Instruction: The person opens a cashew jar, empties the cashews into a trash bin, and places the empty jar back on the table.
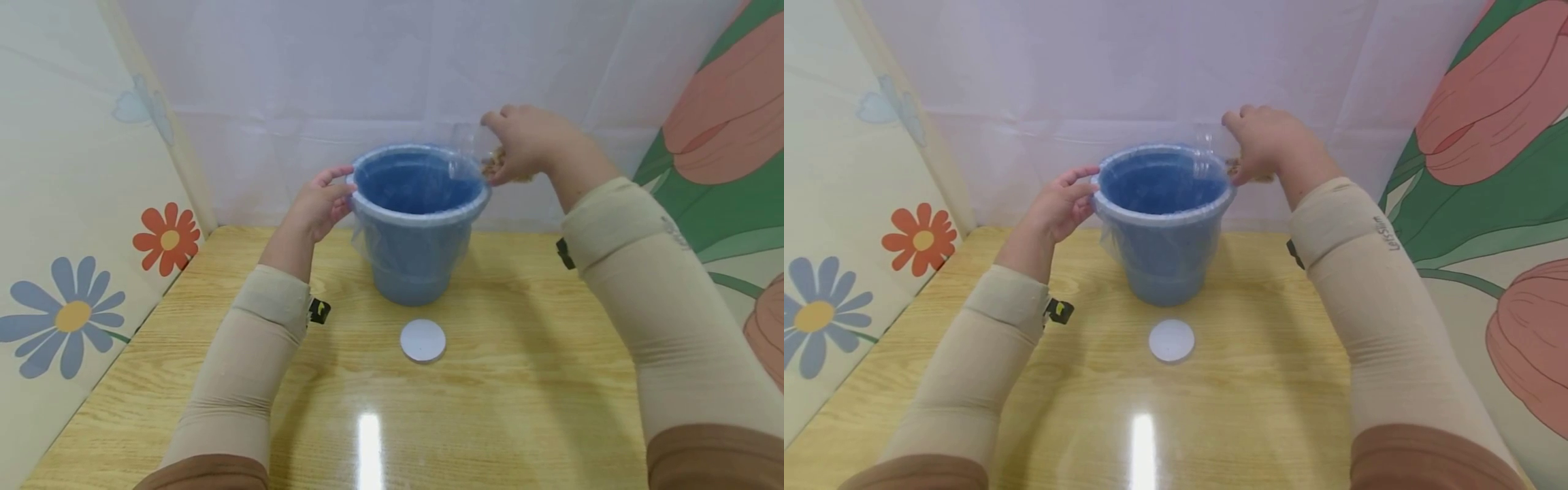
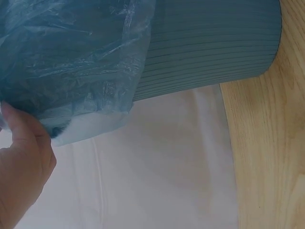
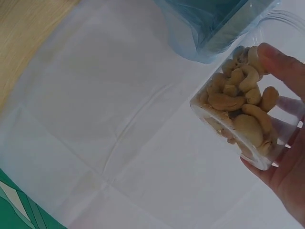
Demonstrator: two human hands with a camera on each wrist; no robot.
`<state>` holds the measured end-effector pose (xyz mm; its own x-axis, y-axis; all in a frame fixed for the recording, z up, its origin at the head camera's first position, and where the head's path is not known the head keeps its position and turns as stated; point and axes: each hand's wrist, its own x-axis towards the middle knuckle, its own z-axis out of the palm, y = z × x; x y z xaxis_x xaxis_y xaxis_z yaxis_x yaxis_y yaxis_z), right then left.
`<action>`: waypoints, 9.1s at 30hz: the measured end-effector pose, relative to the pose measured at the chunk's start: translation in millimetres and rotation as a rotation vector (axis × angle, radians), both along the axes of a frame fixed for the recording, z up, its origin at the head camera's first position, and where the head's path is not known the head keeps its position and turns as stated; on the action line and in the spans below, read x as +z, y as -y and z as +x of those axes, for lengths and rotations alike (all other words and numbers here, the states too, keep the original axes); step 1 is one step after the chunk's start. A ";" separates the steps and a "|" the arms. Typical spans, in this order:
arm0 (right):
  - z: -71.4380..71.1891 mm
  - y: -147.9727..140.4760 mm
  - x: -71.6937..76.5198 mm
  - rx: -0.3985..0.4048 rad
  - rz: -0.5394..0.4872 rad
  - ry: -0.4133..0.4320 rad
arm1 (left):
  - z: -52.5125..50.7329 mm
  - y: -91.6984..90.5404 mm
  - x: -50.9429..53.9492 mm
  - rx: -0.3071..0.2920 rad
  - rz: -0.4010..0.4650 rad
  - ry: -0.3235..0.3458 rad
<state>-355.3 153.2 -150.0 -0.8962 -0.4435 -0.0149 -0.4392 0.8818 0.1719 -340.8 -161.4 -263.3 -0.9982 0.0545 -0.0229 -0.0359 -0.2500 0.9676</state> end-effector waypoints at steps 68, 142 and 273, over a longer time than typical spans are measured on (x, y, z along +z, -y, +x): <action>0.7 8.8 -4.5 0.074 0.088 -0.126 | 0.2 2.9 0.6 -0.013 -0.037 -0.005; 0.8 8.7 -7.2 0.158 0.134 -0.158 | -0.6 1.3 0.8 -0.018 -0.046 -0.009; -0.2 12.1 -9.9 0.192 0.190 -0.199 | -1.2 1.0 2.9 -0.009 -0.081 0.006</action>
<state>-355.4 141.1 -159.8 -0.7903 -0.6103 0.0539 -0.5351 0.7305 0.4243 -342.0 -162.4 -260.4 -0.9976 0.0615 -0.0333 -0.0434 -0.1709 0.9843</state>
